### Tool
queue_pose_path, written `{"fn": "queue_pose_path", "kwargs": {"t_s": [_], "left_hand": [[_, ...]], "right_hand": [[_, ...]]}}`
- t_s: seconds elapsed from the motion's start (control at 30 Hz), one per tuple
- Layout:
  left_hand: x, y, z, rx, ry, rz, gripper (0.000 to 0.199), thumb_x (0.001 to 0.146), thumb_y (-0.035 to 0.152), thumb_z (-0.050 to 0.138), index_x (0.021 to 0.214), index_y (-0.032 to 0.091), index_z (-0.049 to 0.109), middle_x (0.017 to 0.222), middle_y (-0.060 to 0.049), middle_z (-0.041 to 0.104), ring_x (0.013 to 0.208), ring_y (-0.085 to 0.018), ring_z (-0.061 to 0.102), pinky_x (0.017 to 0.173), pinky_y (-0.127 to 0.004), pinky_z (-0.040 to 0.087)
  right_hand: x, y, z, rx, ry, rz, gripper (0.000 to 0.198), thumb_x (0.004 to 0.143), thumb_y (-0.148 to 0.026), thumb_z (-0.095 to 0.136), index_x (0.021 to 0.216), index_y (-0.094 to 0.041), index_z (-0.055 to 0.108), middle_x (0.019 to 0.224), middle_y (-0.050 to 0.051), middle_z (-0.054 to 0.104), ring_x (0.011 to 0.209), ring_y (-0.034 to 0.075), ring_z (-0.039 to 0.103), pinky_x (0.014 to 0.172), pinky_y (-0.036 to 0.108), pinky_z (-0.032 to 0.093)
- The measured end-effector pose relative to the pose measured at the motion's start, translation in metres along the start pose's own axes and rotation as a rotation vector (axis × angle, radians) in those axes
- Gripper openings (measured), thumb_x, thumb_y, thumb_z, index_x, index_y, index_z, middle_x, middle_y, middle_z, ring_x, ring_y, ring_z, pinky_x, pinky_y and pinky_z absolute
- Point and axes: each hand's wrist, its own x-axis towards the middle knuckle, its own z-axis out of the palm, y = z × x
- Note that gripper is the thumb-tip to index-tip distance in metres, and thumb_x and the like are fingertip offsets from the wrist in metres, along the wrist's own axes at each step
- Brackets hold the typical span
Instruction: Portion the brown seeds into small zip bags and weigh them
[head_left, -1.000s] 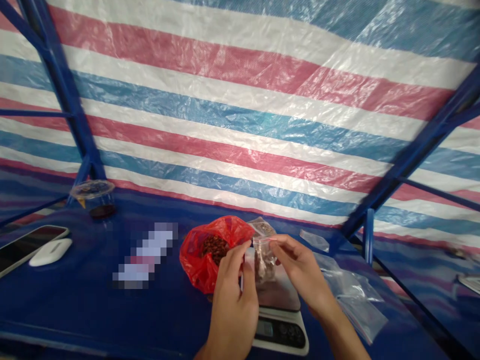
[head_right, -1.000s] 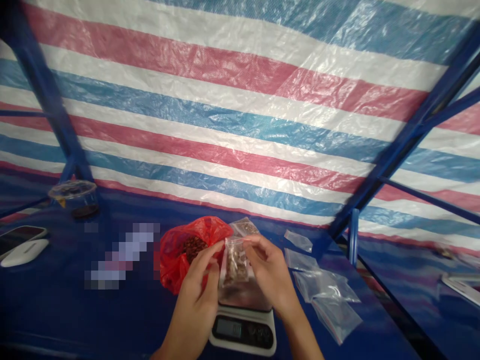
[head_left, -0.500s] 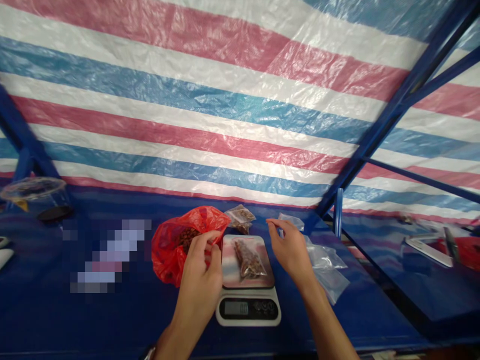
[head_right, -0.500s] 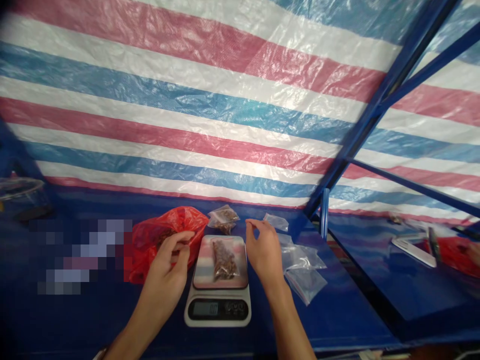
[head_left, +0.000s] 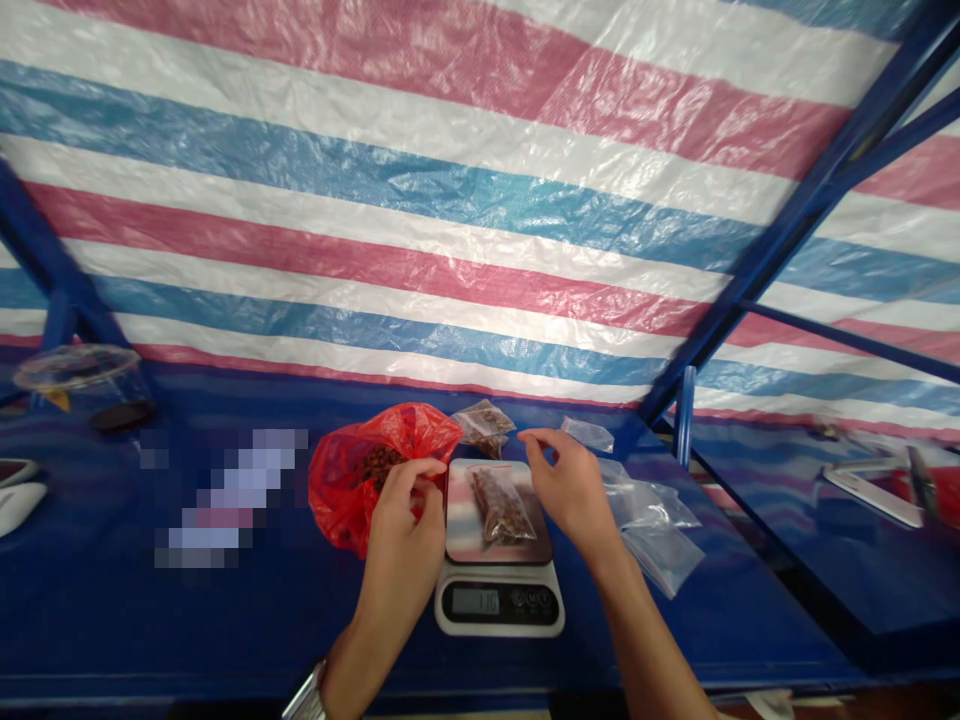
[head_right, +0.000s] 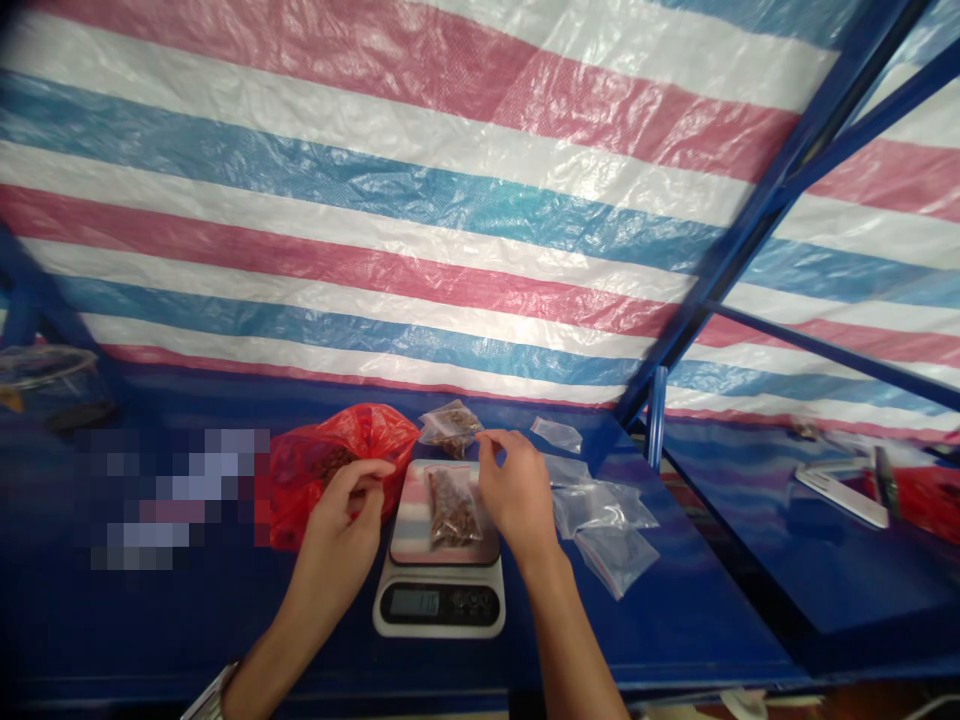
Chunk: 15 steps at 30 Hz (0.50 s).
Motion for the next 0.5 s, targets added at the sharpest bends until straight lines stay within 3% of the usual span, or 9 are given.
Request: {"fn": "queue_pose_path", "kwargs": {"t_s": [0.17,0.37,0.5], "left_hand": [[0.0,0.002,0.001,-0.023,-0.019,-0.028,0.019,0.089,0.023,0.053,0.096,0.023,0.07,0.104,-0.006,0.072,0.093,-0.022,0.069,0.085,-0.036,0.052],[0.002,0.008,-0.003,-0.04,-0.005,-0.01,0.018,0.088,0.023,0.054,0.095,0.023,0.071,0.103,-0.006,0.072,0.095,-0.023,0.068,0.087,-0.035,0.051],[-0.004,0.013,-0.001,-0.054,0.01,-0.039,0.016,0.086,0.022,0.057,0.094,0.024,0.07,0.098,-0.005,0.073,0.091,-0.022,0.068,0.082,-0.033,0.051]], "right_hand": [[-0.004,-0.007,-0.001,-0.1,-0.142,0.008,0.028,0.099,-0.033,0.054,0.091,-0.023,0.079,0.095,0.005,0.081,0.087,0.024,0.074,0.08,0.034,0.05],[-0.022,-0.016,0.0,-0.271,-0.172,0.014,0.022,0.097,-0.044,0.064,0.095,-0.026,0.076,0.078,0.004,0.077,0.071,0.024,0.072,0.062,0.031,0.043],[-0.031,-0.016,0.005,-0.243,-0.2,-0.007,0.021,0.092,-0.046,0.071,0.1,-0.026,0.073,0.075,0.002,0.075,0.066,0.023,0.071,0.059,0.03,0.041]]}}
